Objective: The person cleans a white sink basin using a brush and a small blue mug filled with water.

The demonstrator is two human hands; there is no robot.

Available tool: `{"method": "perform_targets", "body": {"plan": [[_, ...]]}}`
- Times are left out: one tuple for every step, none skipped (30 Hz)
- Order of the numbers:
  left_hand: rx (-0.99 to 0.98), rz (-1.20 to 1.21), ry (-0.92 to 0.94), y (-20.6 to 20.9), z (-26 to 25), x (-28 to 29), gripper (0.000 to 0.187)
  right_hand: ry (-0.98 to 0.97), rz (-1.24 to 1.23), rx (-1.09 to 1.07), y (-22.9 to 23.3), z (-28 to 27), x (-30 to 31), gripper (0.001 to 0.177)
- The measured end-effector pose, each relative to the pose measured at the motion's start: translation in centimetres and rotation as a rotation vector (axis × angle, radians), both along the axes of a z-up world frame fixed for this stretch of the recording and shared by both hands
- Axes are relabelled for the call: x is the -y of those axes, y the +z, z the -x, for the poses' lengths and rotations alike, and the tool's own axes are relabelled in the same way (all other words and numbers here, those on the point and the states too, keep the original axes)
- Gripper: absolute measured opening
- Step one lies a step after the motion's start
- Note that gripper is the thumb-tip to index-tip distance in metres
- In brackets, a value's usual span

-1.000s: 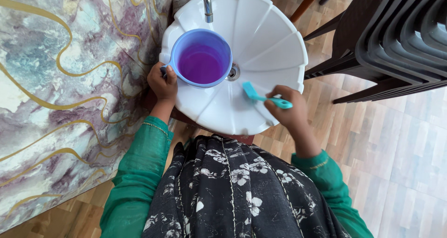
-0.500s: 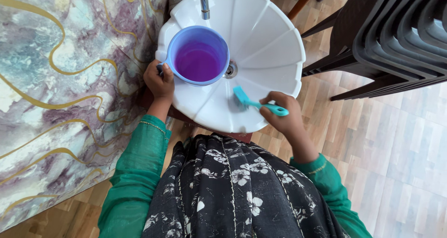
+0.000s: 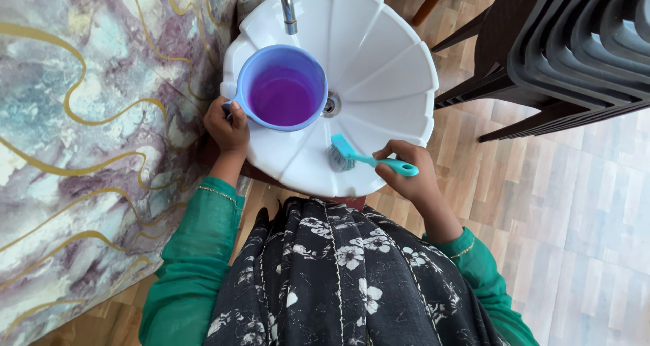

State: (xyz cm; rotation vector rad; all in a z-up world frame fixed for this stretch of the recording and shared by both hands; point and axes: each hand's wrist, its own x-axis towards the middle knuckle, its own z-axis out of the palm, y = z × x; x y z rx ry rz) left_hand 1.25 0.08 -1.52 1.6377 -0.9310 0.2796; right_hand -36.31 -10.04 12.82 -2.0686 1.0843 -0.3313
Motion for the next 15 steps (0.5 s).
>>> {"method": "perform_targets", "body": {"plan": [[-0.01, -0.005, -0.006, 0.0, 0.0, 0.1, 0.059, -0.002, 0.008, 0.034, -0.2, -0.3, 0.1, 0.02], [-0.01, 0.0, -0.012, 0.0, 0.0, 0.1, 0.059, -0.005, 0.016, 0.068, -0.7, -1.0, 0.0, 0.022], [-0.012, 0.003, -0.019, 0.0, 0.0, 0.0, 0.058, -0.007, 0.022, 0.101, -1.3, -1.7, 0.0, 0.023], [-0.013, 0.006, -0.026, 0.0, 0.1, 0.0, 0.058, 0.011, 0.071, 0.157, -1.9, -2.6, -0.1, 0.024], [-0.006, 0.003, -0.023, 0.0, 0.1, -0.1, 0.058, 0.032, 0.119, 0.213, -2.6, -3.7, -0.1, 0.024], [0.001, 0.001, -0.02, 0.0, 0.2, -0.1, 0.058, 0.055, 0.168, 0.269, -2.9, -4.2, -0.1, 0.025], [0.012, 0.001, -0.015, 0.2, 0.1, -0.1, 0.058, 0.038, 0.158, 0.241, -2.8, -4.4, 0.0, 0.025], [0.002, 0.001, -0.027, 0.4, 0.1, -0.2, 0.058, 0.021, 0.149, 0.212, -2.6, -4.6, 0.2, 0.025], [-0.008, 0.0, -0.037, 0.5, 0.2, -0.3, 0.058, 0.007, 0.137, 0.184, -2.3, -4.9, 0.2, 0.025], [-0.018, -0.001, -0.047, 0.5, 0.3, -0.4, 0.058, 0.014, 0.134, 0.125, -1.8, -4.6, 0.4, 0.026], [-0.035, -0.004, -0.051, 0.5, 0.3, -0.4, 0.058, 0.021, 0.127, 0.065, -1.0, -3.7, 0.5, 0.026], [-0.052, -0.006, -0.055, 0.5, 0.4, -0.4, 0.058, 0.028, 0.119, 0.005, -0.3, -2.9, 0.6, 0.027], [-0.069, -0.005, -0.06, 0.4, 0.3, -0.3, 0.058, 0.015, 0.093, -0.021, 0.4, -2.3, 0.5, 0.026], [-0.061, -0.002, -0.059, 0.4, 0.2, -0.3, 0.058, 0.003, 0.068, -0.048, 0.9, -1.6, 0.4, 0.024], [-0.054, 0.002, -0.061, 0.4, 0.3, -0.4, 0.058, -0.013, 0.044, -0.075, 1.2, -1.4, 0.4, 0.023]]}}
